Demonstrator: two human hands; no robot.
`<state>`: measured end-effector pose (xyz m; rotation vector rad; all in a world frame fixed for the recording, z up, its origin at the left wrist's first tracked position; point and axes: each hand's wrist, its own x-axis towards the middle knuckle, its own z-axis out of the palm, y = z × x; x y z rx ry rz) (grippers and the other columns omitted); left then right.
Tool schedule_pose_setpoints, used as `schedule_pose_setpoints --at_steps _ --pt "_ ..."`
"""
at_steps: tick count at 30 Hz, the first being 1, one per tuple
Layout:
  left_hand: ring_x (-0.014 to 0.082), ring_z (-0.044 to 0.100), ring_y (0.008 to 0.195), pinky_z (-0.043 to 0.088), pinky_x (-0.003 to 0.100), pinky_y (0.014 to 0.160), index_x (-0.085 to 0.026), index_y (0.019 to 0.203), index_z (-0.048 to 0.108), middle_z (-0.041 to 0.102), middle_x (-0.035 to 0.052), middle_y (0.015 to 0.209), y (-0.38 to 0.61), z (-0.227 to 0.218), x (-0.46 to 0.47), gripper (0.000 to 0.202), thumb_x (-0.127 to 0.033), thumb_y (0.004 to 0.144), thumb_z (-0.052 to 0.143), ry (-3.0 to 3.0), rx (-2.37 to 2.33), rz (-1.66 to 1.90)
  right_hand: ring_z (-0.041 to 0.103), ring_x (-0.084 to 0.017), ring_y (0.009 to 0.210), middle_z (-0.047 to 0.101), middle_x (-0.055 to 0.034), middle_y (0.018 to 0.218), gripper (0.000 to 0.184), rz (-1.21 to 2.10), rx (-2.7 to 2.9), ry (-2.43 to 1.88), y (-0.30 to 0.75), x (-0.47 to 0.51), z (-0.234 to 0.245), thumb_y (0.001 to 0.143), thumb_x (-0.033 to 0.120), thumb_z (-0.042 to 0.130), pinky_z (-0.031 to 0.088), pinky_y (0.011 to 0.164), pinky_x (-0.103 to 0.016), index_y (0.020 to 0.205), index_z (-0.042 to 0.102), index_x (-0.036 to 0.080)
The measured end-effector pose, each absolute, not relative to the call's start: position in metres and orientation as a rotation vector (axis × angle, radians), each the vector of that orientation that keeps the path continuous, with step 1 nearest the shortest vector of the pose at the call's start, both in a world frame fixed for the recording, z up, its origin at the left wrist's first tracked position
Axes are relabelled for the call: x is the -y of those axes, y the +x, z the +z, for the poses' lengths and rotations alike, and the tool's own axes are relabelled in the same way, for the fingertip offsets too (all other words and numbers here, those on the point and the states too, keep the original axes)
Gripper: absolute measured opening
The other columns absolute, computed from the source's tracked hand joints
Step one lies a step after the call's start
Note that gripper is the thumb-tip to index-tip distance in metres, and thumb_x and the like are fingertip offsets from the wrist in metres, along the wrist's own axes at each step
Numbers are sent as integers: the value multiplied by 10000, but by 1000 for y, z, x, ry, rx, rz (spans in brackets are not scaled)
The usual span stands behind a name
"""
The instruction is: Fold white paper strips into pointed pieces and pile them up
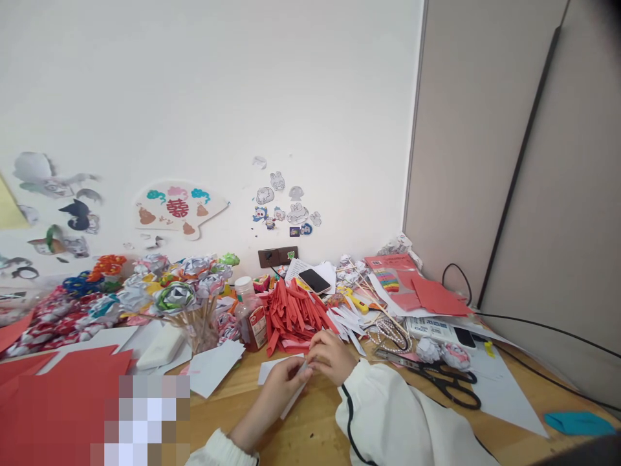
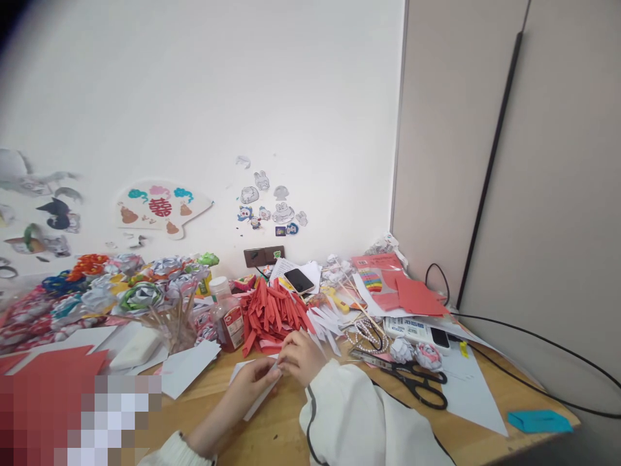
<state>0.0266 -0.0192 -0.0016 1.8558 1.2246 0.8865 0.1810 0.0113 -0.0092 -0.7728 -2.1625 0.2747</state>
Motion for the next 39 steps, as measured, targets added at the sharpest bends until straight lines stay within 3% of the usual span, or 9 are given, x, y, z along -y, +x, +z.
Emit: schedule_pose_setpoints --at_steps 5,10,15,29,34,39 --pt "152 531 592 396 241 585 -133 736 596 613 21 646 23 -7 14 248 -349 653 508 1814 -1189 906 483 -128 751 517 -22 867 284 603 2042 -821 181 -15 -14 649 200 582 394 661 -244 929 536 206" --pt "142 526 546 389 225 534 -119 719 591 592 15 577 24 -3 16 291 -384 674 480 1787 -1200 894 497 -106 608 550 -10 701 128 840 1923 -891 180 -23 -24 616 227 589 394 561 -211 717 586 148" --pt "103 456 406 331 198 425 -142 546 517 518 -24 432 27 0 21 358 -453 691 416 1765 -1293 878 501 -100 552 562 6 594 153 995 1768 -1021 180 -26 -29 600 282 595 386 523 -204 660 571 143" --pt "104 452 353 320 199 384 -155 569 508 472 -44 388 29 -5 21 364 -456 714 362 1754 -1321 875 492 -104 535 566 15 550 189 966 1632 -1179 180 -28 -33 563 339 618 343 486 -196 596 577 157" --pt "92 432 312 295 196 328 -174 605 471 558 -20 511 33 -4 25 346 -461 727 319 1747 -1314 871 467 -94 510 529 33 505 196 945 1601 -1192 180 -26 -31 565 348 619 332 479 -192 580 565 160" --pt "90 411 298 295 200 353 -182 569 460 522 -34 461 33 0 27 347 -443 740 306 1803 -1338 888 471 -86 502 534 28 528 229 1057 1580 -1073 177 -24 -28 588 370 600 347 482 -191 625 554 149"
